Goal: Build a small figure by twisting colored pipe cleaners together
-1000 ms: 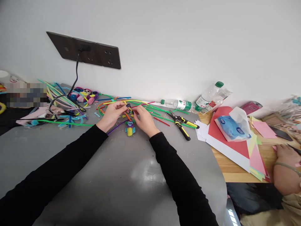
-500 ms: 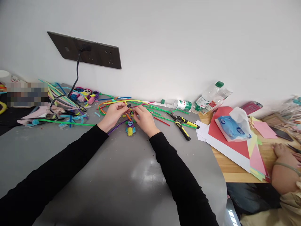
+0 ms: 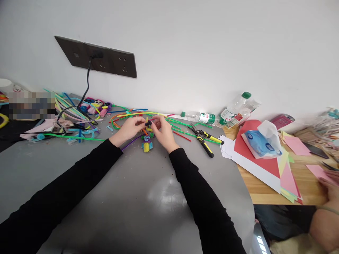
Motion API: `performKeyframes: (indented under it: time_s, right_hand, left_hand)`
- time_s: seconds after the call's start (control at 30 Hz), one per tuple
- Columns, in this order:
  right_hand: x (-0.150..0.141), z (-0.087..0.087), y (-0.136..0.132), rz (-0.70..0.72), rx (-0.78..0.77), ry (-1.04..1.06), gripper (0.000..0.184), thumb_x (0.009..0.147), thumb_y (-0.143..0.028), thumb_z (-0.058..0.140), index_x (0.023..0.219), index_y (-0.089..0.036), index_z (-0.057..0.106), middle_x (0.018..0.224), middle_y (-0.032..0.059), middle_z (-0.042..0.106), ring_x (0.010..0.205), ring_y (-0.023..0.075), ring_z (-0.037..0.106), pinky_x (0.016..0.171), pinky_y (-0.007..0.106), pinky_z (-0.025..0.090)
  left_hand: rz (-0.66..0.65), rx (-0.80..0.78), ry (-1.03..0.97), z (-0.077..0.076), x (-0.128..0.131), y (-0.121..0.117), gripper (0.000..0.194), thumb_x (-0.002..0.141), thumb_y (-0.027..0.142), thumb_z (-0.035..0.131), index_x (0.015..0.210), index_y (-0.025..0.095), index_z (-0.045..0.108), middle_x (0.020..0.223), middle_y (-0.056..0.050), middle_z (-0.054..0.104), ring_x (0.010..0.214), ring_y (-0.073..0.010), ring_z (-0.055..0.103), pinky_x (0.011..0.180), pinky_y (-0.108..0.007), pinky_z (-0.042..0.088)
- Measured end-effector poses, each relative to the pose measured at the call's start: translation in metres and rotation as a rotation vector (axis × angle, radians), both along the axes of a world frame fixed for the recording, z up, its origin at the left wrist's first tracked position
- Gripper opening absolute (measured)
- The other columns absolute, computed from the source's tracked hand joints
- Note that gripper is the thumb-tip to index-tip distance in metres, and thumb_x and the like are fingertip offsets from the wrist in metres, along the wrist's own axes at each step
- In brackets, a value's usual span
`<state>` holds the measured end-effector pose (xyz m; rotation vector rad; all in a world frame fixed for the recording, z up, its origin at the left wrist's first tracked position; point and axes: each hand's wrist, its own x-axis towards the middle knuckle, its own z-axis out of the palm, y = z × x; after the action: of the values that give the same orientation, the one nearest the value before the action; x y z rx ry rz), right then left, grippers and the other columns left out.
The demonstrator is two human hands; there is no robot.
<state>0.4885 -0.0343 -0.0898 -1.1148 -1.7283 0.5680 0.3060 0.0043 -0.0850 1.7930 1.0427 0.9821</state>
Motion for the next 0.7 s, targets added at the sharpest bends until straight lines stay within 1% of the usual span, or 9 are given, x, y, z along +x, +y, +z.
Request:
performKeyframes:
  time_s: [0.07,0.13,0.2,0.3,0.47,0.53,0.6,0.7]
  right_hand:
    - [0.001,0.0,0.003,0.021,-0.061,0.089,0.026,0.094,-0.041,0.061,0.114,-0.024,0.063,0.085,0.0005,0.065,0.074,0.0158,0.06,0.071,0.03,0.052]
    - [0.003,0.0,0.005,0.064,-0.098,0.119,0.025,0.091,-0.046,0.065,0.101,-0.023,0.066,0.086,0.0014,0.066,0.075,0.0159,0.061,0.071,0.03,0.052]
    - [0.005,0.0,0.007,0.098,-0.129,0.142,0.026,0.088,-0.048,0.068,0.088,-0.022,0.066,0.086,0.0025,0.067,0.076,0.0161,0.062,0.071,0.031,0.052]
    - [0.008,-0.001,0.009,0.104,-0.17,0.195,0.032,0.086,-0.052,0.07,0.08,-0.021,0.063,0.08,0.0015,0.065,0.072,0.0156,0.06,0.069,0.031,0.051]
    - [0.011,-0.004,0.014,0.007,-0.174,0.35,0.042,0.084,-0.063,0.07,0.082,-0.023,0.058,0.07,-0.0019,0.06,0.064,0.0142,0.057,0.065,0.03,0.051]
    - [0.012,-0.005,0.015,-0.002,-0.172,0.388,0.045,0.084,-0.066,0.07,0.084,-0.023,0.057,0.069,-0.0023,0.06,0.064,0.0138,0.058,0.065,0.03,0.051]
    - [0.012,-0.005,0.015,0.001,-0.162,0.375,0.045,0.084,-0.066,0.07,0.086,-0.023,0.056,0.073,-0.0017,0.061,0.065,0.0136,0.058,0.064,0.029,0.051]
    - [0.012,-0.004,0.013,-0.02,-0.126,0.276,0.038,0.087,-0.059,0.069,0.088,-0.023,0.057,0.082,0.0,0.065,0.068,0.0137,0.059,0.065,0.028,0.05]
  left_hand:
    - [-0.092,-0.02,0.082,0.0,0.0,-0.001,0.044,0.079,0.061,0.073,0.077,0.018,0.068,0.074,-0.005,0.07,0.072,-0.0216,0.065,0.069,-0.031,0.05]
    - [-0.145,-0.034,0.098,-0.002,0.001,-0.003,0.042,0.079,0.059,0.073,0.078,0.018,0.07,0.075,-0.005,0.071,0.072,-0.0218,0.066,0.069,-0.031,0.051]
    - [-0.173,-0.041,0.086,-0.003,0.002,-0.005,0.04,0.079,0.057,0.073,0.079,0.018,0.07,0.077,-0.006,0.073,0.072,-0.0217,0.067,0.068,-0.031,0.051]
    - [-0.184,-0.049,0.069,-0.003,0.002,-0.006,0.038,0.078,0.055,0.073,0.08,0.017,0.071,0.078,-0.006,0.074,0.072,-0.0211,0.067,0.066,-0.03,0.051]
    - [-0.172,-0.065,0.057,0.0,0.001,-0.007,0.034,0.077,0.051,0.073,0.082,0.017,0.073,0.08,-0.006,0.074,0.072,-0.0211,0.067,0.067,-0.031,0.052]
    - [-0.154,-0.069,0.054,0.002,0.0,-0.006,0.035,0.078,0.052,0.072,0.084,0.017,0.074,0.081,-0.007,0.074,0.074,-0.022,0.068,0.068,-0.032,0.052]
    - [-0.129,-0.049,0.054,0.003,0.0,-0.006,0.036,0.078,0.052,0.071,0.085,0.017,0.074,0.083,-0.007,0.074,0.076,-0.0227,0.068,0.069,-0.033,0.052]
    - [-0.104,-0.003,0.064,0.004,-0.002,-0.004,0.036,0.081,0.053,0.068,0.085,0.017,0.072,0.084,-0.007,0.073,0.078,-0.0221,0.066,0.072,-0.033,0.051]
